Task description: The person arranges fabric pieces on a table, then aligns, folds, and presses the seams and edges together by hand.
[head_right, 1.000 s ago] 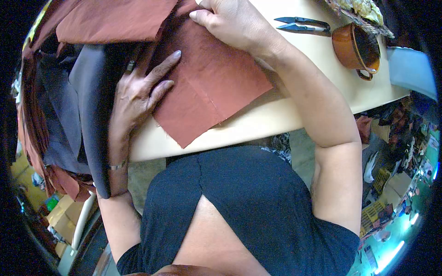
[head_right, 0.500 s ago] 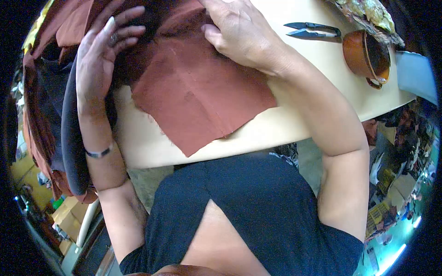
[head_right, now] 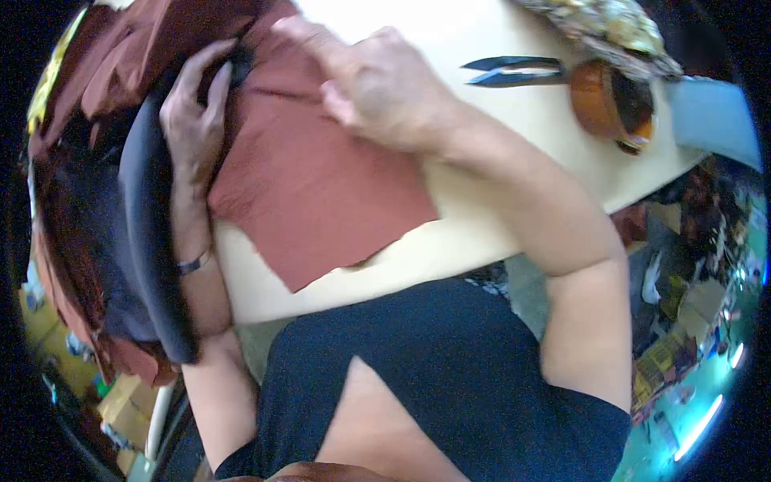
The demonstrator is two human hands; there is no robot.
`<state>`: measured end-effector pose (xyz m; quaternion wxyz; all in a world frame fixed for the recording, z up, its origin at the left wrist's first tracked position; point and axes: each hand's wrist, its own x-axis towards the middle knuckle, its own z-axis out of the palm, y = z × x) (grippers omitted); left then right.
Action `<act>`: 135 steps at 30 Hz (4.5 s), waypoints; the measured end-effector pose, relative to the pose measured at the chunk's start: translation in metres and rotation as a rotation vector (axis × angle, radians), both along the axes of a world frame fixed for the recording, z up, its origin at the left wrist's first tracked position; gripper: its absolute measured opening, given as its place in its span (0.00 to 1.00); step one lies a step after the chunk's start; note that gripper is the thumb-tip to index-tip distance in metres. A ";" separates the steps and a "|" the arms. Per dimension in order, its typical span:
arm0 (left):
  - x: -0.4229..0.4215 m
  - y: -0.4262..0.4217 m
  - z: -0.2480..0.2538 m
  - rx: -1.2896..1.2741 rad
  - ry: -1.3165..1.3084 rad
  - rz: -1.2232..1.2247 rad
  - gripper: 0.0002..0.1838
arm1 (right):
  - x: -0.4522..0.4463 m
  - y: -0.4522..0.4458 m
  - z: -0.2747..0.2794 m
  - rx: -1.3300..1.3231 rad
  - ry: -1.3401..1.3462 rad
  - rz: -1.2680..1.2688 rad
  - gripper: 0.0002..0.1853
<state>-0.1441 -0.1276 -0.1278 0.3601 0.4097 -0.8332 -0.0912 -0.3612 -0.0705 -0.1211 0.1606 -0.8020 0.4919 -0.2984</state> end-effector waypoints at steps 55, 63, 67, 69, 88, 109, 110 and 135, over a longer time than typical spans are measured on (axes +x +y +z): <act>0.013 0.006 -0.030 0.122 0.163 0.028 0.10 | 0.044 -0.013 -0.010 -0.030 -0.319 0.127 0.11; 0.012 0.021 -0.004 0.188 0.040 0.180 0.06 | 0.046 -0.014 -0.008 -0.178 0.030 0.159 0.16; 0.013 0.018 -0.011 0.159 0.049 0.166 0.06 | 0.043 -0.011 -0.006 0.020 -0.026 0.144 0.18; 0.013 0.017 -0.013 0.145 0.078 0.149 0.06 | 0.048 -0.012 -0.007 -0.092 0.012 0.148 0.17; 0.013 0.021 -0.012 0.096 0.045 0.169 0.06 | 0.019 0.044 0.004 -0.143 0.140 0.356 0.13; 0.015 0.019 -0.004 0.211 0.068 0.094 0.06 | 0.018 0.086 0.012 0.110 0.101 0.193 0.22; 0.016 0.018 -0.005 0.188 0.057 0.085 0.06 | 0.016 0.093 0.011 0.089 0.120 0.206 0.22; 0.017 0.017 -0.007 0.163 0.066 0.058 0.07 | -0.002 0.128 0.016 0.011 0.250 0.303 0.21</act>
